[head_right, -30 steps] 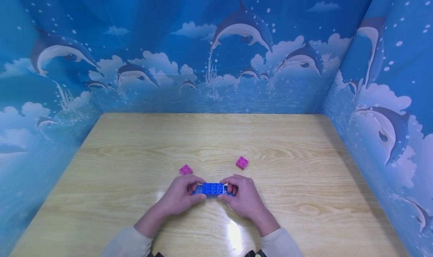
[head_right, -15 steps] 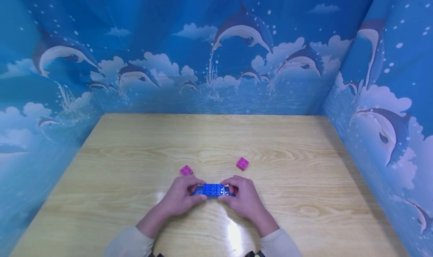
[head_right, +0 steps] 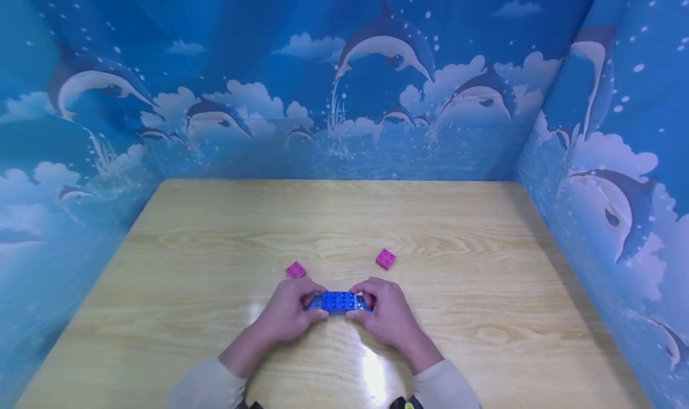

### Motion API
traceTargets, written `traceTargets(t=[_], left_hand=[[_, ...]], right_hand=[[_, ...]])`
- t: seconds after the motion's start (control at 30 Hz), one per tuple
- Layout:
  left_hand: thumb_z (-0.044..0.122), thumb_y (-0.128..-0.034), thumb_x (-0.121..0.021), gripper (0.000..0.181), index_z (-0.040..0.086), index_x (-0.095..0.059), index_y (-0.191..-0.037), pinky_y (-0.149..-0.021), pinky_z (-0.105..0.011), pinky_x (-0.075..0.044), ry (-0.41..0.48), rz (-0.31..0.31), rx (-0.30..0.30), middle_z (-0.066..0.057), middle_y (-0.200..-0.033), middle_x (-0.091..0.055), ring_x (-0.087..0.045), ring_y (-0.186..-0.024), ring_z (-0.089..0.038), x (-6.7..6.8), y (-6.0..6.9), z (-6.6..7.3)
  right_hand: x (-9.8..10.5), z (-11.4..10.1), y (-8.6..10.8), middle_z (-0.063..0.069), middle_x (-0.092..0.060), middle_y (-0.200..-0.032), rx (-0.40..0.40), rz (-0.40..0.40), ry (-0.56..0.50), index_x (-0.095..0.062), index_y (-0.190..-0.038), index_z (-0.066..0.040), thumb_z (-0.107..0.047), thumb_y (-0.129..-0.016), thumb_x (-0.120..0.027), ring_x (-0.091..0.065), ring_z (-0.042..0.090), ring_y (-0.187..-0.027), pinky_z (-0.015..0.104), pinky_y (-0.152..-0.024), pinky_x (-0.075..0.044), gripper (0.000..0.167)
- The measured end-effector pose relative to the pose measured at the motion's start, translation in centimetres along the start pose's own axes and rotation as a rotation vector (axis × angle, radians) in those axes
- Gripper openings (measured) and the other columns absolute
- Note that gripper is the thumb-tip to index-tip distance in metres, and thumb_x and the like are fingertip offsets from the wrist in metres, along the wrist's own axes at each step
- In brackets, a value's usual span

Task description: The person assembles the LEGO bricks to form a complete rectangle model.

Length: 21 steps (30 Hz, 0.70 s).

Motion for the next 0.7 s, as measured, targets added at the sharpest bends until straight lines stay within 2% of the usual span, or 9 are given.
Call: traceTargets(t=[0.23, 0.47, 0.7], left_hand=[[0.021, -0.0743, -0.088, 0.034, 0.01, -0.074, -0.104, -0.065, -0.025, -0.044, -0.018, -0.017, 0.045, 0.01, -0.076, -0.053, -0.048, -0.069, -0.008, 0.1, 0.0, 0.2], [0.02, -0.0775, -0.086, 0.036, 0.007, -0.072, -0.108, -0.063, -0.026, -0.044, -0.039, 0.009, 0.053, 0.007, -0.076, -0.052, -0.048, -0.069, -0.01, 0.2, 0.0, 0.3], [0.018, -0.0791, -0.084, 0.04, 0.005, -0.071, -0.114, -0.056, -0.025, -0.045, -0.04, -0.003, 0.075, 0.005, -0.073, -0.053, -0.047, -0.064, -0.01, 0.6, -0.3, 0.4]], right_hand=[[0.1, -0.2, -0.2, -0.008, -0.052, -0.07, -0.007, -0.015, 0.026, -0.074, -0.097, -0.017, -0.015, -0.07, -0.091, -0.048, 0.011, -0.063, 0.026, -0.055, -0.044, 0.033], [-0.1, -0.1, -0.7, -0.007, -0.052, -0.069, 0.007, 0.019, 0.037, -0.075, -0.099, -0.018, -0.015, -0.069, -0.092, -0.047, 0.011, -0.062, 0.026, -0.054, -0.043, 0.035], [-0.2, -0.2, -1.2, -0.005, -0.051, -0.069, -0.037, 0.016, 0.047, -0.075, -0.102, -0.018, -0.016, -0.071, -0.091, -0.046, 0.013, -0.064, 0.028, -0.056, -0.043, 0.035]])
Point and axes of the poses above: each hand's wrist, its own y-axis away from the middle knuckle, its own x-axis out of the back of the hand, z = x × y, the point moved 1 cm from there along -y, towards the middle knuckle
